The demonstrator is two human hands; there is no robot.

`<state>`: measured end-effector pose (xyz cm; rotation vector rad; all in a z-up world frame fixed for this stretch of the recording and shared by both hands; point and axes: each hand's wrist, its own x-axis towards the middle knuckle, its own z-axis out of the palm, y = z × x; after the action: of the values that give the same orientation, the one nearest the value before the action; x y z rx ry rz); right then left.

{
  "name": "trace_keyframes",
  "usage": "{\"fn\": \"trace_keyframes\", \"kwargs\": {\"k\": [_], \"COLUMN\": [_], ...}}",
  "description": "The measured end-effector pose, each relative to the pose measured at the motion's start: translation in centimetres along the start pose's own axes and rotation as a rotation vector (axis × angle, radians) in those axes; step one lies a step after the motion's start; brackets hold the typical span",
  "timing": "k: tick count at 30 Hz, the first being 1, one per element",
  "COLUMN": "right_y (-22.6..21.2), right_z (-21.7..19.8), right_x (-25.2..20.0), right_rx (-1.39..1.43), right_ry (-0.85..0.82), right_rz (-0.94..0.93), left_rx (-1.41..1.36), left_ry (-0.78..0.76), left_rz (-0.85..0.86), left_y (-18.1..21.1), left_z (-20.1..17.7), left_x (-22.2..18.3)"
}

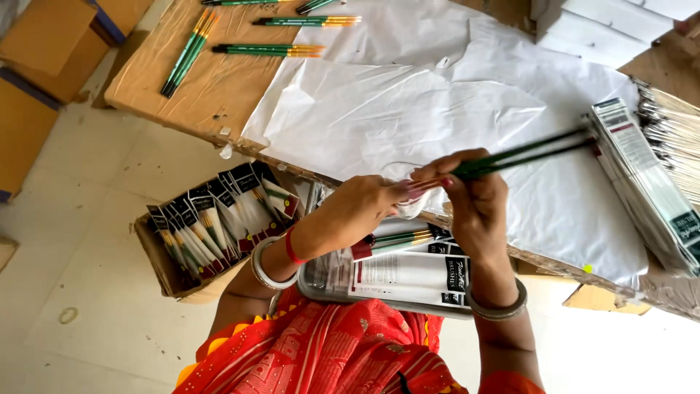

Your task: The person packages paint brushes by picking them up from a table, placing them into plastic pouches along with cardboard inserts, and sealing the pouches.

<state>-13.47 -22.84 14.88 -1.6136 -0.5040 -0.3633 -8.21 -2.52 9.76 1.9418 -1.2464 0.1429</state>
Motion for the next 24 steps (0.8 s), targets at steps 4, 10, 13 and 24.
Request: {"fn": "trace_keyframes", "kwargs": {"k": [4,10,13,24], "right_y": [-1.2,-5.2,-4.9,7.0], "right_z": [-1.2,-2.6,-2.3,-5.3], "right_x": [0.6,2.9,2.0,-8.8], "right_rx": [0.015,0.008,-0.420,-0.017], "right_ry": [-0.047,0.057,-0.074,-0.029], "right_rz": [0.204,-0.095,-0.186,0.247], "left_rx": [0.000,-0.075,-0.105,-0.227], "left_ry": [0.043,0.076,0.159,-0.016], "left_rz": [-0.107,-0.054,0.052,-0.094], "left_y": [1.7,3.1,4.5,6.4], "left_z": [-0.1,0.0,-1.3,-2.2], "left_x": [1.0,2.2,2.8,3.4]}}
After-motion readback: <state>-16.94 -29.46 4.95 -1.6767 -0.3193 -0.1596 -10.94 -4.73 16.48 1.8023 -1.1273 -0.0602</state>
